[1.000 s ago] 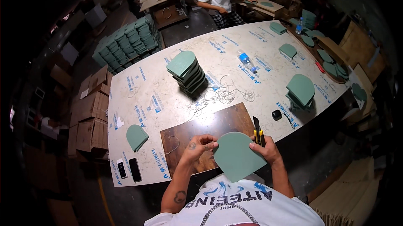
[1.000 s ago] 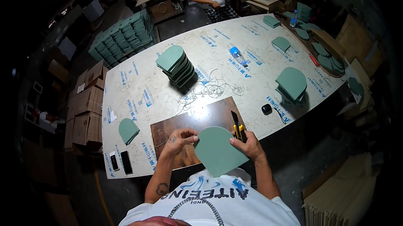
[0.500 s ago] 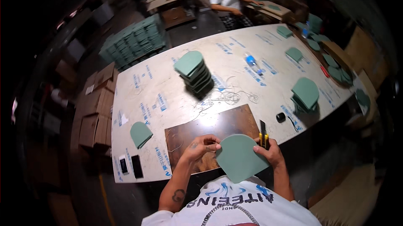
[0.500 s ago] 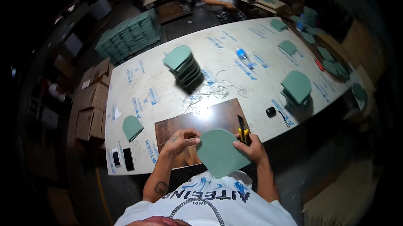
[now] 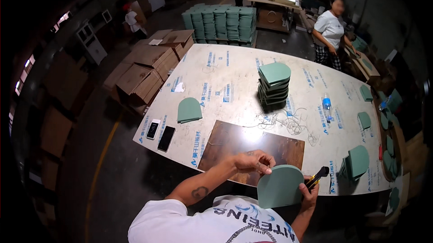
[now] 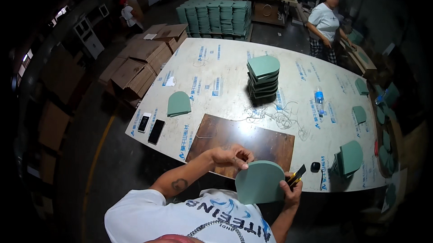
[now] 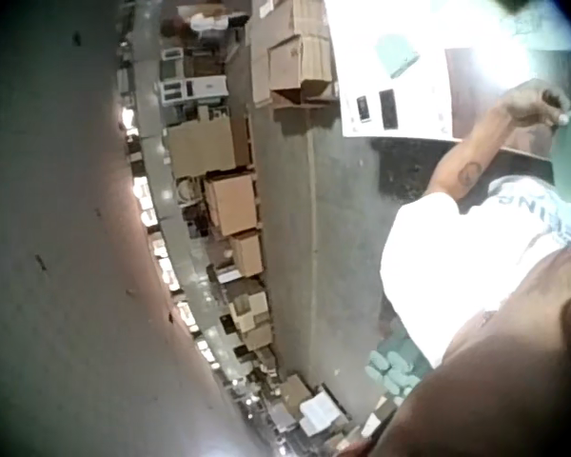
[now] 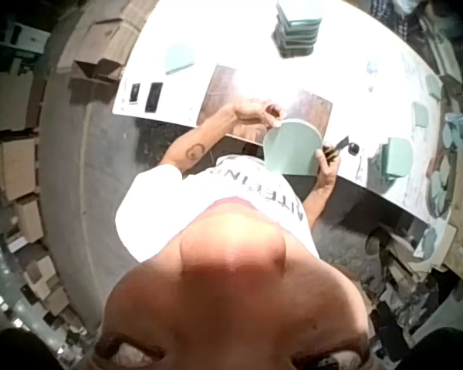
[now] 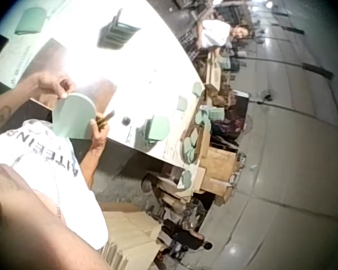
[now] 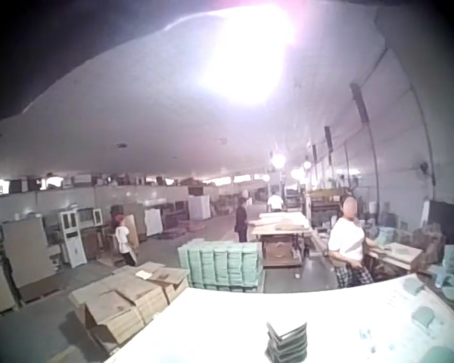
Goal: Using a utility knife to trim the edges of green foam pads on a work table.
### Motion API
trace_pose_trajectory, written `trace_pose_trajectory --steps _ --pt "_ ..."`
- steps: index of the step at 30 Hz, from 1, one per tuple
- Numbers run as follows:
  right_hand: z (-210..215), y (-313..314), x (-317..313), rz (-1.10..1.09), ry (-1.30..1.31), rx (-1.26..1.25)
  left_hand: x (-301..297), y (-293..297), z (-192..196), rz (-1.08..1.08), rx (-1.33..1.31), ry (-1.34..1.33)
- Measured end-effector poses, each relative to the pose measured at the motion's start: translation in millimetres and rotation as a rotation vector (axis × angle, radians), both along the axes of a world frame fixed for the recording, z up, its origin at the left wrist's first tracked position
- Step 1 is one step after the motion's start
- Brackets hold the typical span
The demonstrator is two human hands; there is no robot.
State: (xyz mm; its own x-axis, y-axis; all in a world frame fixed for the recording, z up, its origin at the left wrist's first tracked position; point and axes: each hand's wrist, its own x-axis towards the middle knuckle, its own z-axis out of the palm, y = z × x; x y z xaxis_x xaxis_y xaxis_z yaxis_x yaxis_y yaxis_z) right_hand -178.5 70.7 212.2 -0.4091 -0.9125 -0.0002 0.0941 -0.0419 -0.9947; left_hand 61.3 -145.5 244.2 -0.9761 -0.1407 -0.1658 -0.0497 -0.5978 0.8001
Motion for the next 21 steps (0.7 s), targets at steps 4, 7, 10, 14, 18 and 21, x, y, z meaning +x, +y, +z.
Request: trace_pose_trajectory --steps 4,7,10,14,18,21 --pt "-7 -8 7 -0.050 -0.068 -0.086 -10 11 -11 0.143 0.119 0.142" --pt "-7 -17 22 -0.166 -0.242 -0.158 -26 12 -15 0.283 0.176 0.198" --pt "-13 -21 30 -0.264 -0.271 -0.170 -20 18 -19 0.349 0.144 0.132" --pt "-16 -25 41 -0.235 -0.316 -0.155 -5 34 -3 0.386 -0.302 -0.061" --pt "-39 -42 50 -0.426 -0.138 0.017 -7 25 -7 0.483 -0.325 -0.108" --pt "-71 -52 41 -0.614 -0.182 0.137 -16 16 -55 0.498 -0.541 -0.242"
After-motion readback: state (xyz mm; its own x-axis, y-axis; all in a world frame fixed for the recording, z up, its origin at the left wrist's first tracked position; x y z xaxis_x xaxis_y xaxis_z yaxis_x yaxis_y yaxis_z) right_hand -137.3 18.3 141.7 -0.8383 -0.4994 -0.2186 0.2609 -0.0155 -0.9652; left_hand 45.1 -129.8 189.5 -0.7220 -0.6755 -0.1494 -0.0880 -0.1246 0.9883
